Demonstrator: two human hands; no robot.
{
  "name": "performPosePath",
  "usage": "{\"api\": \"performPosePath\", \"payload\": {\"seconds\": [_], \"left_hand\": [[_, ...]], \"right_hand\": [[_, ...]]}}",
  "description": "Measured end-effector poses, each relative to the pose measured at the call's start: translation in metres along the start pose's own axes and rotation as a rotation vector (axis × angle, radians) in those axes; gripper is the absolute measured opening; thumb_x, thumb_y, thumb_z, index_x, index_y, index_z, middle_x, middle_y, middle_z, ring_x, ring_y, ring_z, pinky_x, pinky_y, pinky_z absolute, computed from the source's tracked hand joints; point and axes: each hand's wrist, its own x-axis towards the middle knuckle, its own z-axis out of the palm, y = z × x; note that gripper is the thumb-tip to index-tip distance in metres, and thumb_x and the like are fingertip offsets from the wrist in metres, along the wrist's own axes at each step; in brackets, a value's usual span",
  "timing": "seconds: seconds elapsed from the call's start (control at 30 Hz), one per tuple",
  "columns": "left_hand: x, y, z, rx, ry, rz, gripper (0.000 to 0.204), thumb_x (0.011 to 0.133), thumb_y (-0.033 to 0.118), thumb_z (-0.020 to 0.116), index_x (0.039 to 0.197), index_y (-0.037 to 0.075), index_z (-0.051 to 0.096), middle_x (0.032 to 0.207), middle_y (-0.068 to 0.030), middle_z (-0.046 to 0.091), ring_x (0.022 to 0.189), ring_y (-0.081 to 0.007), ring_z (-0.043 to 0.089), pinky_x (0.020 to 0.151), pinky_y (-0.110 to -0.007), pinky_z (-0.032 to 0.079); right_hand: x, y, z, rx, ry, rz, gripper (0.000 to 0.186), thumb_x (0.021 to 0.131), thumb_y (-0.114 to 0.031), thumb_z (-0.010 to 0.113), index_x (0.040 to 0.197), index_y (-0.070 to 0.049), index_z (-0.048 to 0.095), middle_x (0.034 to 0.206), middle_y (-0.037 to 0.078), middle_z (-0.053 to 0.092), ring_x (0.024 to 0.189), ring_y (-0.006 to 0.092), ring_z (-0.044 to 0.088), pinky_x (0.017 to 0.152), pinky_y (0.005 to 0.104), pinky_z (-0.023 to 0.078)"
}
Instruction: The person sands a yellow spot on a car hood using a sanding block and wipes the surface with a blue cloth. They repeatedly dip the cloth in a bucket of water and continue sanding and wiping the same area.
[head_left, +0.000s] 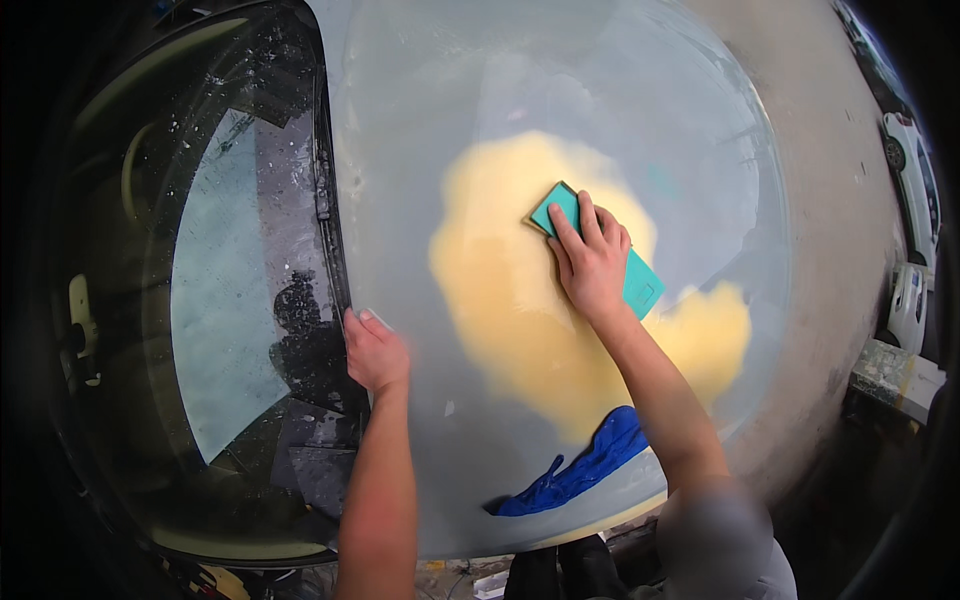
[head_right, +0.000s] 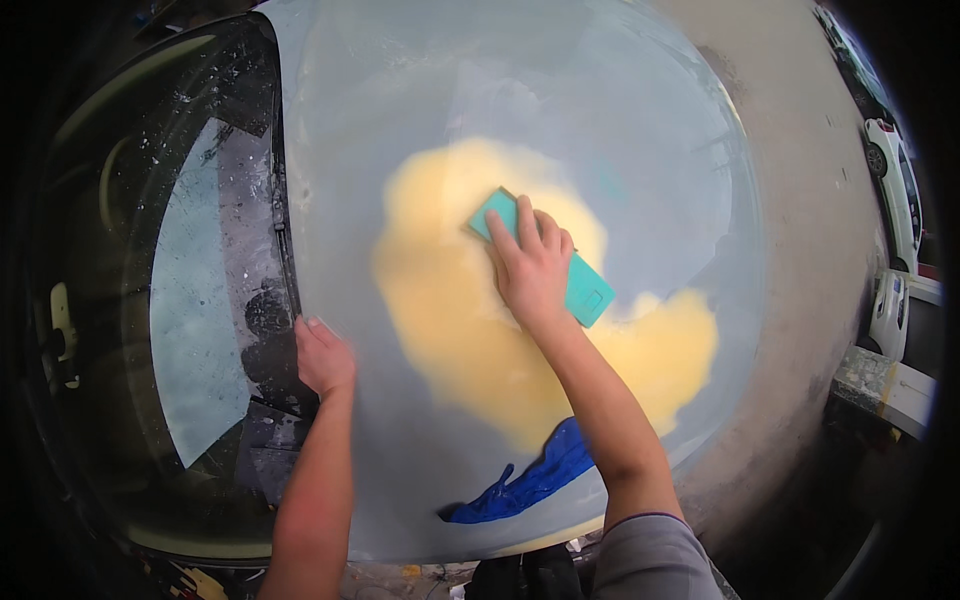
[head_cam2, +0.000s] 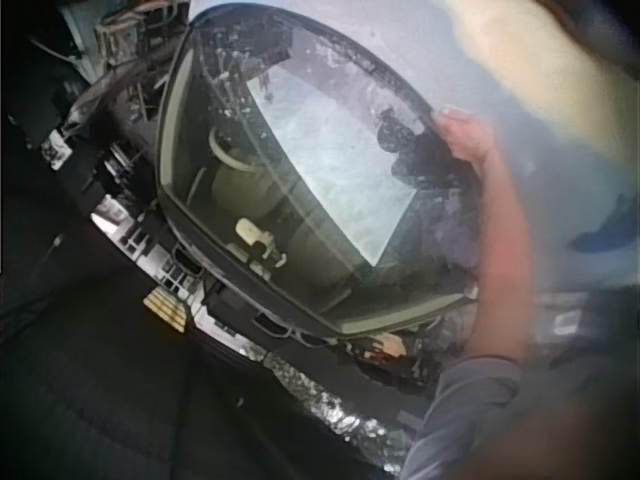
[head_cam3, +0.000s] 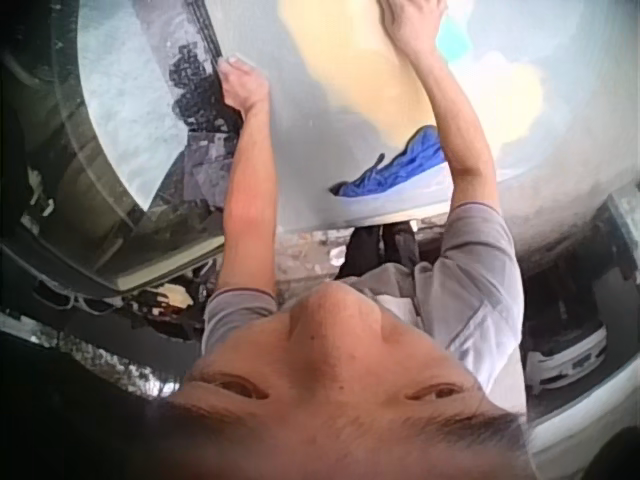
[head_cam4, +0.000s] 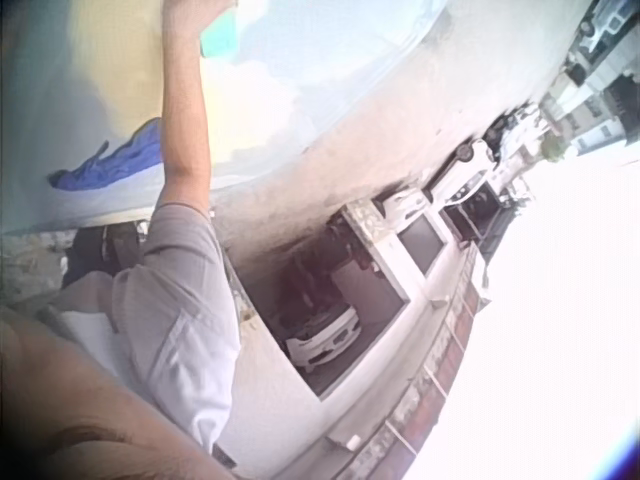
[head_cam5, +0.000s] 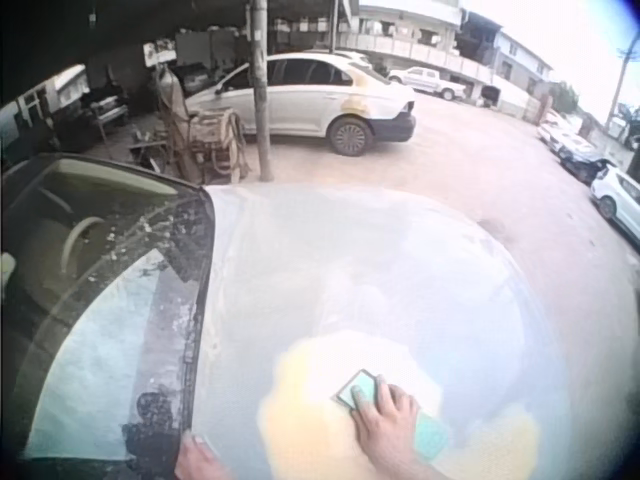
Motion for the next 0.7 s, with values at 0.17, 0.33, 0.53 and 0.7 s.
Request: {"api": "performPosePath", "payload": {"seconds": [0.17, 0.33, 0.53, 0.7], "left_hand": [[-0.005, 0.014, 0.002, -0.034, -0.004, 0.050, 0.051, 0.118, 0.041, 0.042, 0.150, 0.006, 0.062, 0.140, -0.0208, 0.074, 0.118, -0.0462, 0.074, 0.094, -0.060, 0.058], [-0.003, 0.020, 0.011, -0.027, -0.021, 0.078, 0.052, 0.119, 0.042, 0.042, 0.150, 0.006, 0.061, 0.141, -0.0214, 0.074, 0.120, -0.0462, 0.073, 0.096, -0.059, 0.058], [-0.002, 0.003, -0.001, 0.004, -0.023, -0.013, 0.053, 0.119, 0.043, 0.040, 0.150, 0.006, 0.061, 0.141, -0.0223, 0.073, 0.121, -0.0472, 0.072, 0.099, -0.059, 0.057], [-0.002, 0.034, 0.011, -0.074, -0.042, 0.084, 0.057, 0.120, 0.046, 0.037, 0.153, 0.005, 0.059, 0.146, -0.0237, 0.071, 0.128, -0.0482, 0.069, 0.104, -0.058, 0.055]], "right_hand": [[0.074, 0.062, 0.005, -0.144, 0.061, 0.055, 0.041, 0.106, -0.027, 0.074, 0.147, -0.023, 0.074, 0.155, 0.013, 0.067, 0.124, 0.0369, 0.064, 0.105, 0.0531, 0.047], [0.097, 0.087, 0.022, -0.137, 0.120, 0.121, 0.042, 0.104, -0.027, 0.075, 0.146, -0.025, 0.075, 0.155, 0.015, 0.067, 0.126, 0.0380, 0.063, 0.106, 0.0545, 0.047], [0.020, 0.055, -0.004, -0.044, 0.040, -0.038, 0.048, 0.098, -0.022, 0.079, 0.146, -0.024, 0.074, 0.155, 0.018, 0.064, 0.127, 0.0381, 0.061, 0.106, 0.0551, 0.046], [0.128, 0.129, 0.016, -0.184, 0.104, 0.188, 0.040, 0.107, -0.028, 0.073, 0.148, -0.024, 0.074, 0.157, 0.013, 0.066, 0.127, 0.0377, 0.063, 0.108, 0.0536, 0.047]]}}
